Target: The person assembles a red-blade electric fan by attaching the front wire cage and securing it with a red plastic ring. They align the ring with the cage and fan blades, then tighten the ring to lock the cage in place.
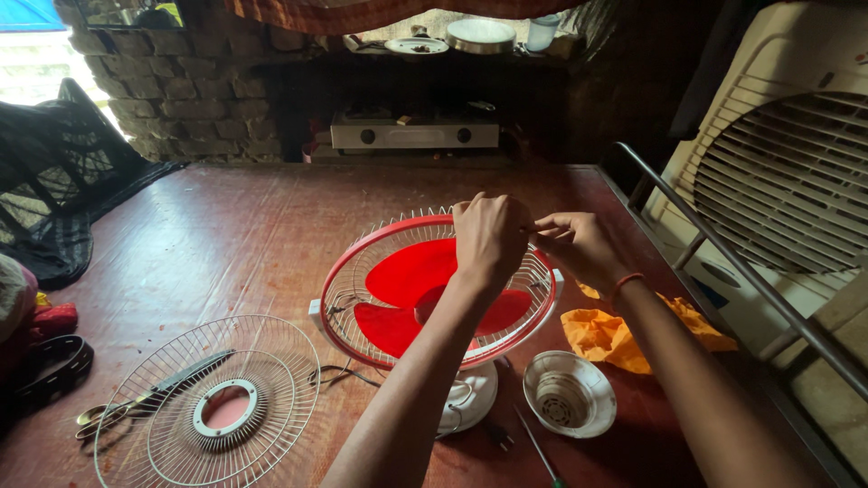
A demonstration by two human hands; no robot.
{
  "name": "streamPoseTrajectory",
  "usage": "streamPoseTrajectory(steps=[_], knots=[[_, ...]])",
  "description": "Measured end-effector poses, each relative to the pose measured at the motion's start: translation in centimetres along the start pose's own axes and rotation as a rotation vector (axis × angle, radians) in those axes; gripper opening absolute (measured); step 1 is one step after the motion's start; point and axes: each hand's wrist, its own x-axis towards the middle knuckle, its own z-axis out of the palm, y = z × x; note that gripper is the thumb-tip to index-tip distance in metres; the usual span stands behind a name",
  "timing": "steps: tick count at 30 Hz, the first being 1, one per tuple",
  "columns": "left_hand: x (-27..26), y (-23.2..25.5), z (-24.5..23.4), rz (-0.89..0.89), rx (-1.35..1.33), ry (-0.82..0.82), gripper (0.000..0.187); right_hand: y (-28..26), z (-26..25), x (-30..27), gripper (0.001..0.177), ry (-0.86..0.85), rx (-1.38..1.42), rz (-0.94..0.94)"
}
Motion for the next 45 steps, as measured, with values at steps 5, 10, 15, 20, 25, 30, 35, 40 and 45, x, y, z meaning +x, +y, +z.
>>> streamPoseTrajectory(steps=[5,10,15,20,25,30,35,40,45], knots=[[0.0,-0.1,0.0,-0.020,-0.012,0.016,0.014,-0.2,0.2,0.1,0.043,0.002,-0.030,-0.029],[-0.2,0.5,0.1,-0.033,0.061,0.025,0.017,0.3,0.3,0.4,0.035,0.020,0.009,0.012],[0.3,0.4,0.3,-0.035,0.033,0.029,0.008,0.6,0.2,0.6,0.030,0.014,-0.027,0.012],[-0.1,-0.3,0.6,-0.004,0.070,0.026,0.009,0.6,0.1,0.5,0.033,-0.001,0.007,0.018],[-0.6,-0.3,0.7,0.058,0.002,0.158,0.012,0.4,0.2,0.4,0.034,0.033,-0.016,0.006],[-0.2,-0.5,0.7,-0.024,0.069,0.057,0.010,0.7,0.2,0.5,0.036,0.011,-0.041,-0.007],[-0.4,-0.5,0.8,0.027,0.051,0.107,0.004,1.2,0.2,0.8,0.034,0.044,-0.047,0.053],[-0.9,-0.7,1.5,0.046,0.130,0.032,0.016,1.4,0.4,0.9,0.032,0.056,-0.034,-0.008],[-0.6,-1.3,2.6,0.042,0.130,0.025,0.033,2.0,0.0,0.8,0.032,0.069,-0.063,0.026]])
